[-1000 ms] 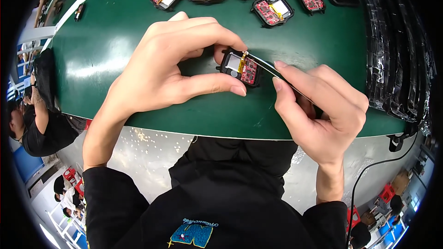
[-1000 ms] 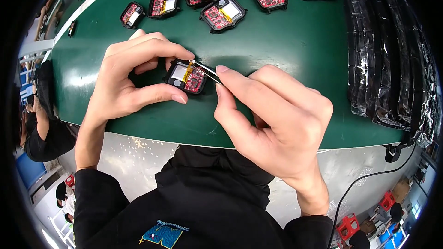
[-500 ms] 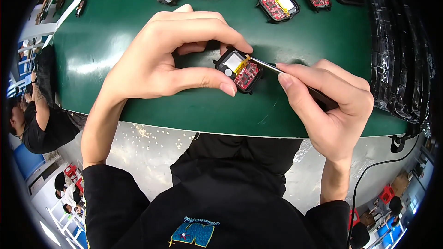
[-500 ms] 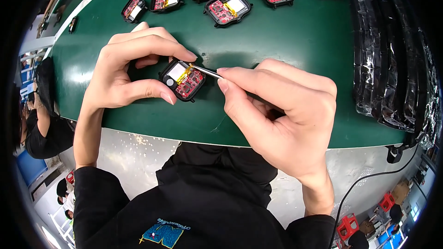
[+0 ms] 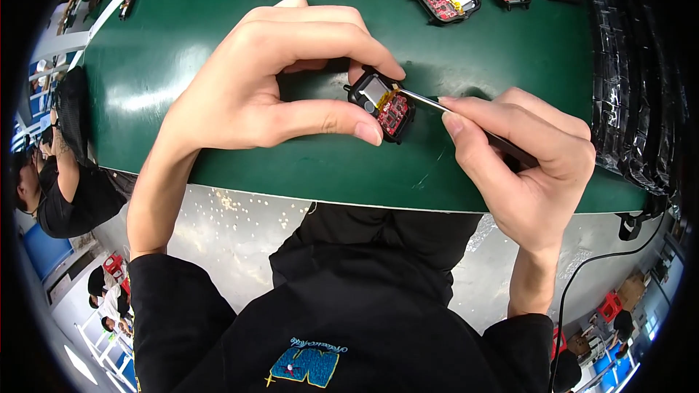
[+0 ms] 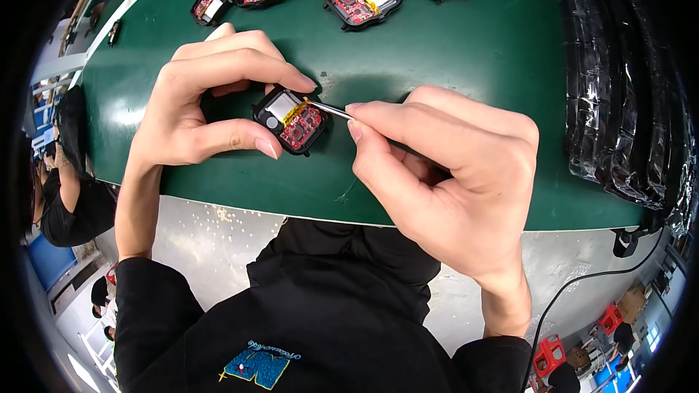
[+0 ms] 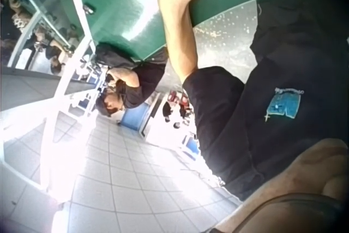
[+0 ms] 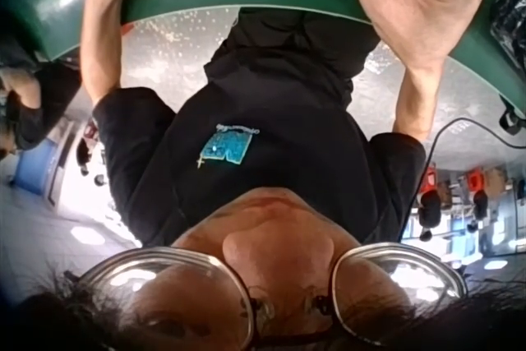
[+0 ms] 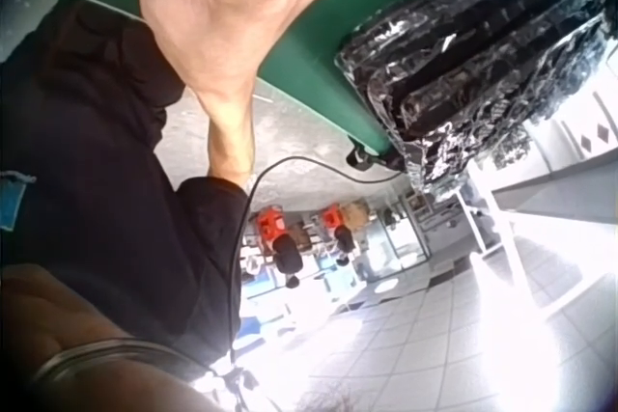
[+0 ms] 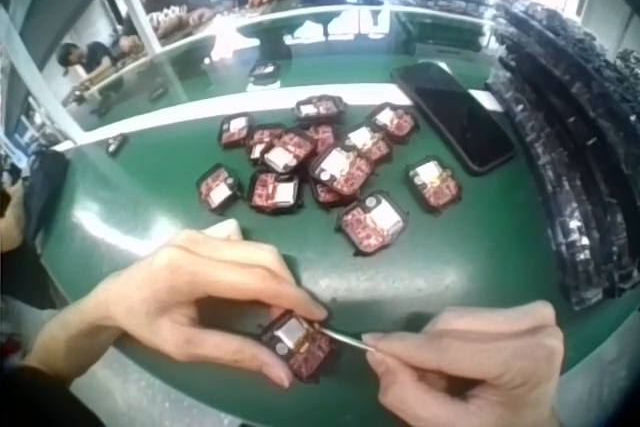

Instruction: The recorder is assembling small electronic components, specifically using tweezers to manipulate parts within what appears to be a smartwatch casing.

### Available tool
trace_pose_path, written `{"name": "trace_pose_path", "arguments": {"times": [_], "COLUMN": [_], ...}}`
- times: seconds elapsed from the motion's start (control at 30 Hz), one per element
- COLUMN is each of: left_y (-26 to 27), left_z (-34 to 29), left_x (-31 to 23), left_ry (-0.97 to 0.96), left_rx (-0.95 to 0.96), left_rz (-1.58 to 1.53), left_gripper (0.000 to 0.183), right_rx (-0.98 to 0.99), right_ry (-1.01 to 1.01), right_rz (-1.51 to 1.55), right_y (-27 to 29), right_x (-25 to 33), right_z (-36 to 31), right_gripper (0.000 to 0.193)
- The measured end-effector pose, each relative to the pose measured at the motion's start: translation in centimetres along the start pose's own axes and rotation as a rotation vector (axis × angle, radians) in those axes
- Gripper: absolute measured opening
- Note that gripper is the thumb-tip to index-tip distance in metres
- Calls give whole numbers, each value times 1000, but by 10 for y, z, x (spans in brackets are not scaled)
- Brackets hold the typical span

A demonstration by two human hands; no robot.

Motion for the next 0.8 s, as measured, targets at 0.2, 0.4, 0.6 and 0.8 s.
{"name": "trace_pose_path", "arguments": {"times": [0.2,0.4,0.6,0.8], "left_y": [0,0,0,-3], "left_z": [1,-1,-1,-2], "left_x": [-4,-6,-7,-5], "left_ry": [-37,-49,-51,-47], "left_rx": [11,-3,-24,-31], "left_rz": [27,40,15,-4], "left_gripper": [59,58,55,54], "right_rx": [-7,-18,-9,-12], "right_ry": [37,8,76,131], "right_rz": [-24,-13,-55,-84], "right_y": [-2,-2,-3,-5], "right_x": [3,3,7,6], "right_z": [-1,-2,-5,-7], "right_gripper": [22,22,22,22]}}
Point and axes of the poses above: each hand's wrist, its own z-axis towards the middle knuckle, its own y-axis out of the back of the hand, x = y × z, the point moved 5 cm from there along z, towards the middle knuckle, and after that the axes turned 11 degrees about -x, right-handed, at the moved point
